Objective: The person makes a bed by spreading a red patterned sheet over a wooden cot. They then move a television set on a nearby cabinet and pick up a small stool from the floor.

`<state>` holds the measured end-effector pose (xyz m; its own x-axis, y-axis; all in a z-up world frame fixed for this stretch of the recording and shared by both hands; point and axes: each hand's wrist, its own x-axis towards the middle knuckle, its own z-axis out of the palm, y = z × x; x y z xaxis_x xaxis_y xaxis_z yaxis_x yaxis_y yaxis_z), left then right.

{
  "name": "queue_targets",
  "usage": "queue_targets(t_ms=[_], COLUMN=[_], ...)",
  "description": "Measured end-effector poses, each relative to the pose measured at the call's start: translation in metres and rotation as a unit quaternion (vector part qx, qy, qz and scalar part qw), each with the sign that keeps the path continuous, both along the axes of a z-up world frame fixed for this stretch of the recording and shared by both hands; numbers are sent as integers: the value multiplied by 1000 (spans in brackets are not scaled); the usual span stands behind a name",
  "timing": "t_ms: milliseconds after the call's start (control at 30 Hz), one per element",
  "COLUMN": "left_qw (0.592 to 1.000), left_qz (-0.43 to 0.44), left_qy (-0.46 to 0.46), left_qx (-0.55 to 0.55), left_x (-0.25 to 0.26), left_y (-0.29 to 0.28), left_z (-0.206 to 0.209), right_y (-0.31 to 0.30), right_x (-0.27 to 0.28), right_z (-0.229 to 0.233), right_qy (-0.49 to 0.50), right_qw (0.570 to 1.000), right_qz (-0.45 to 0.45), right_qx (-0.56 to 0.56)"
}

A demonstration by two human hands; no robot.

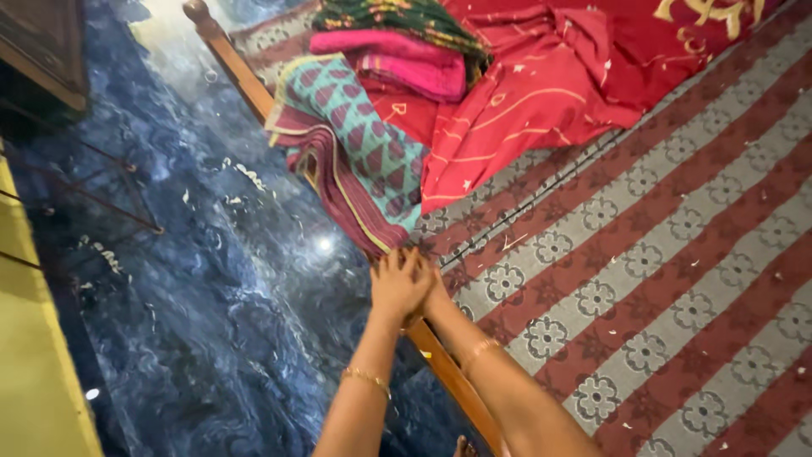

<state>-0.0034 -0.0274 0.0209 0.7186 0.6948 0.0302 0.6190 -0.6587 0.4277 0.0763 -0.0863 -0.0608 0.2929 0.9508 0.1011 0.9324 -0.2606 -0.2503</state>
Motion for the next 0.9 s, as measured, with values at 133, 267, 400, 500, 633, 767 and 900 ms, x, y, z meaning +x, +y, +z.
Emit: queue_targets(t_ms=[133,267,400,500,633,767,900], left_qw=[998,998,989,987,974,975,983], left_qz=[-27,1,48,66,84,81,37], left_qy=[-56,48,125,132,145,120,90], left_qx=[18,-36,-66,-62,-153,-168,-157], left_x=[-37,-96,-159,-191,-214,-217,-220], left_y=[-39,-49,-45,-44,-39,-35,-17], left_z=[19,39,58,73,104,137,153], right_y=[-90,-175,-231,-247,-253,-233,-203], right_x=[-10,-1,27,39,42,39,28], right_z=[29,51,88,118,146,161,172], right_qy=[105,110,65,85,104,94,105], right_qw=[990,954,938,935,945,945,960], right_qz=[-61,-114,-125,-132,-109,-110,-91], right_qx=[-71,-253,-316,-318,-291,-294,-243])
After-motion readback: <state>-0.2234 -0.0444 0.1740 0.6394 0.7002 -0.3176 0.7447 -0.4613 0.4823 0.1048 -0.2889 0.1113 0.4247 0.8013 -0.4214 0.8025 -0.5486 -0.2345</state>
